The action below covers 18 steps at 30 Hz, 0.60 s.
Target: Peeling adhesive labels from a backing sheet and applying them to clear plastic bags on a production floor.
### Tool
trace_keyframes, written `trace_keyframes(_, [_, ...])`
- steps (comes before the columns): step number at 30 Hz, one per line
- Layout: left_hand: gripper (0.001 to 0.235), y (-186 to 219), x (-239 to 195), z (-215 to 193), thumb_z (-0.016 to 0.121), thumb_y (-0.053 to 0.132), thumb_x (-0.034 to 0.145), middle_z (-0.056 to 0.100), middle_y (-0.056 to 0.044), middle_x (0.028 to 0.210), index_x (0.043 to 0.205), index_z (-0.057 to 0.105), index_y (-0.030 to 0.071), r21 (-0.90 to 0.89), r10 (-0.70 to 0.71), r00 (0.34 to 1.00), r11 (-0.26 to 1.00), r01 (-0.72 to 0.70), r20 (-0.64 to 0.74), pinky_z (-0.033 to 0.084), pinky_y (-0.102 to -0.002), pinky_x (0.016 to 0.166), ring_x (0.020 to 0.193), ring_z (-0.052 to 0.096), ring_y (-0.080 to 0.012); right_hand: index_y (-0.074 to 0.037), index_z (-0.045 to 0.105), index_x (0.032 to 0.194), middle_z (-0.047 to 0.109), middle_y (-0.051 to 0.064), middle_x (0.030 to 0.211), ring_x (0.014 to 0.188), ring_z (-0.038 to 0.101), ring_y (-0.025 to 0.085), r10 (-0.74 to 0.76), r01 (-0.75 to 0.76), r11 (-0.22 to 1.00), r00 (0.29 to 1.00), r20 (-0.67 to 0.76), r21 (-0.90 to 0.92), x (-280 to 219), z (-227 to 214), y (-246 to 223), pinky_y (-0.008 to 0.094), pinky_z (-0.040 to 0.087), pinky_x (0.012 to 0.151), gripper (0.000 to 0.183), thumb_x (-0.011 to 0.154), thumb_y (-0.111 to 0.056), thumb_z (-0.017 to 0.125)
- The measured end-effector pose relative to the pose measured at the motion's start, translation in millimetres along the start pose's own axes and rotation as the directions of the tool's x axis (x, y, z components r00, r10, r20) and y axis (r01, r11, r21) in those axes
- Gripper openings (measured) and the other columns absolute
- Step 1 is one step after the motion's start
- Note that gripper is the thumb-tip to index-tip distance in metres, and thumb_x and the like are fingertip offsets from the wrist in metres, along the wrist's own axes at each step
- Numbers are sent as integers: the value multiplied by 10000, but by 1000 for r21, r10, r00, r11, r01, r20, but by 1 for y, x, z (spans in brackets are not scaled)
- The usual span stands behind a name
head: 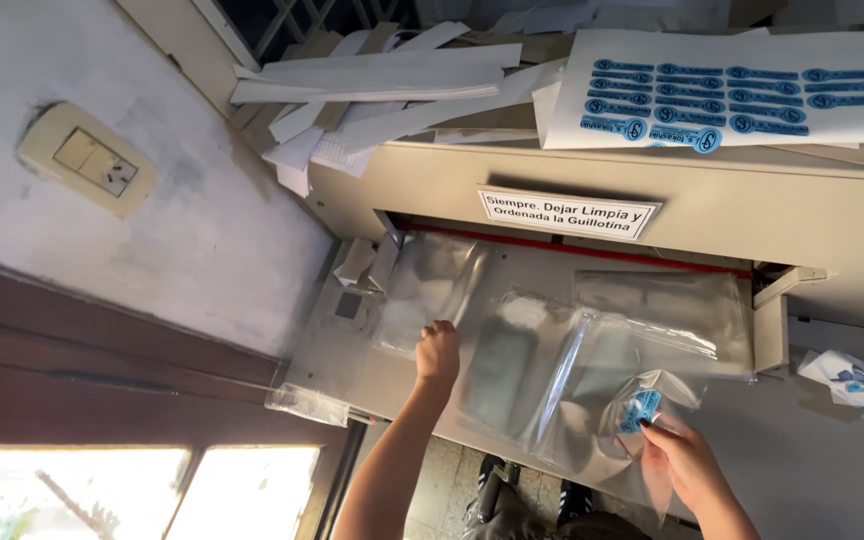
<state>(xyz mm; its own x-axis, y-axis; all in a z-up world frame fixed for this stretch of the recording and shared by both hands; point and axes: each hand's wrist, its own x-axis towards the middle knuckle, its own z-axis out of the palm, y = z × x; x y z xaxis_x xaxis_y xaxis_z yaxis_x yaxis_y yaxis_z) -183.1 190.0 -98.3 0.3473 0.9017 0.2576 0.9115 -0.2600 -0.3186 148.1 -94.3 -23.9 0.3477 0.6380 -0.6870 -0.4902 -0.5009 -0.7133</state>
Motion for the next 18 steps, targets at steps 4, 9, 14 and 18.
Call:
trace_keyframes(4, [142, -29, 17, -29, 641, -2, 839, 740, -69, 802, 904, 712, 102, -259, -3, 962, 963, 77, 274, 620, -392, 603, 741, 756, -274, 17, 653, 1409, 676, 105, 970, 787, 547, 165, -37, 38, 998, 999, -14, 57, 7, 2, 16, 312, 437, 707, 451, 958, 8, 641])
trace_keyframes(9, [152, -64, 46, -64, 616, 39, 823, 742, -90, 785, 870, 738, 116, -273, -15, 924, 953, 129, 382, 610, -435, 612, 763, 756, -324, 31, 587, 1449, 686, 168, 1167, 955, 590, 214, -17, 22, 996, 998, -59, 88, 4, 12, 24, 335, 440, 818, 469, 980, 15, 594])
trace_keyframes(14, [146, -99, 73, -111, 638, 76, 841, 748, -103, 835, 924, 752, 110, -249, 60, 902, 967, 54, 429, 624, -439, 653, 815, 758, -336, 52, 663, 1327, 711, 189, 1169, 987, 632, 249, -30, 40, 992, 996, -88, 119, -1, 22, 34, 334, 460, 822, 354, 981, 47, 587])
trace_keyframes(18, [156, -121, 90, -176, 589, 69, 929, 741, -128, 859, 982, 733, 42, -205, 165, 818, 977, -59, 550, 633, -359, 626, 815, 751, -276, 72, 623, 1360, 702, 238, 1207, 1036, 665, 308, 15, 2, 981, 996, -88, 195, 1, 23, 39, 370, 511, 941, 395, 969, 87, 567])
